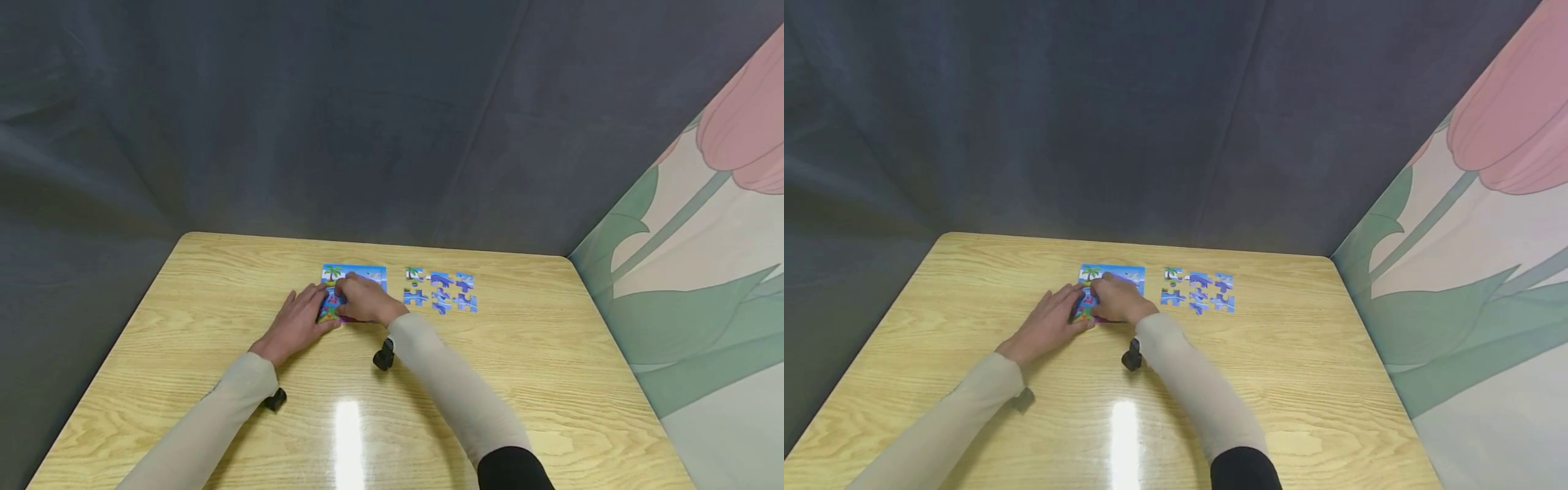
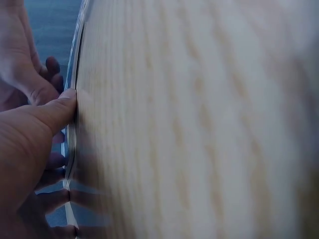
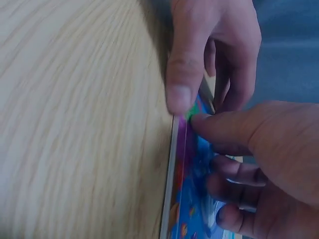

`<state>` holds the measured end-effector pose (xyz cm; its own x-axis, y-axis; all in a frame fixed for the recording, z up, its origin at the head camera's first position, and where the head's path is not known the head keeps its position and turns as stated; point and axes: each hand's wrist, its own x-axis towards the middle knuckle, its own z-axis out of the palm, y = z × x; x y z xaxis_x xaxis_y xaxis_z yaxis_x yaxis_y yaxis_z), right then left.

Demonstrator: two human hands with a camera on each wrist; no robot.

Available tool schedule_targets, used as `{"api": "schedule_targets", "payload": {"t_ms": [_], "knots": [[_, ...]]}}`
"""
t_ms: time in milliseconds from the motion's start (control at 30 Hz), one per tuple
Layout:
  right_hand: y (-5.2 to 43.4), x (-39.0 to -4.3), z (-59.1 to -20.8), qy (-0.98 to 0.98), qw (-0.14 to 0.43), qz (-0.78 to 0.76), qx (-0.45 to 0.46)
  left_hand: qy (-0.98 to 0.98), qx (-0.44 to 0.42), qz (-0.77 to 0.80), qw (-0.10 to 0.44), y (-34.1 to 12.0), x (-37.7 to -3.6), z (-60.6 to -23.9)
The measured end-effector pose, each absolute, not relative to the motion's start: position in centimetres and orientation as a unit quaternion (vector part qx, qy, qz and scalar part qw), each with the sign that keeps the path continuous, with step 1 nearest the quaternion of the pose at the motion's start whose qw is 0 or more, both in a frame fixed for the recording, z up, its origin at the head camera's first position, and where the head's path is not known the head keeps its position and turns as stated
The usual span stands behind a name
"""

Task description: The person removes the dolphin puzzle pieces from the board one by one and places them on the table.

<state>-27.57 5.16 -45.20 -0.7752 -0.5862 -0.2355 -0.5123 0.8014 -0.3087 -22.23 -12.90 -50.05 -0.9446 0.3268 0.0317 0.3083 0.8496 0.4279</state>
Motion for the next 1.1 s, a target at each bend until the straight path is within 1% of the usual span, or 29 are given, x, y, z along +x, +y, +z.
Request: {"api": "schedule_targets", "payload": {"t_ms": [133,333,500,733,933,1100], "knots": [[4.3,-27.6,-45.0,0.939,0.172,-0.098,-0.281,0.961,0.161,0.225,0.019,-12.8,-22.2,-50.0],[4.1,-28.0,-44.9,0.929,0.228,-0.14,-0.256,0.959,0.165,0.23,0.017,-12.8,-22.2,-50.0],[4.3,-28.3,-45.0,0.915,0.256,-0.192,-0.245,0.956,0.163,0.243,0.035,-13.0,-22.5,-49.9],[4.6,-28.6,-45.7,0.904,0.262,-0.222,-0.253,0.953,0.15,0.252,0.073,-13.5,-22.9,-49.4],[4.8,-28.6,-46.2,0.897,0.241,-0.265,-0.258,0.954,0.155,0.243,0.077,-13.5,-22.8,-49.1],[5.0,-28.3,-46.2,0.888,0.244,-0.307,-0.24,0.955,0.158,0.24,0.079,-13.5,-22.8,-49.3]]}}
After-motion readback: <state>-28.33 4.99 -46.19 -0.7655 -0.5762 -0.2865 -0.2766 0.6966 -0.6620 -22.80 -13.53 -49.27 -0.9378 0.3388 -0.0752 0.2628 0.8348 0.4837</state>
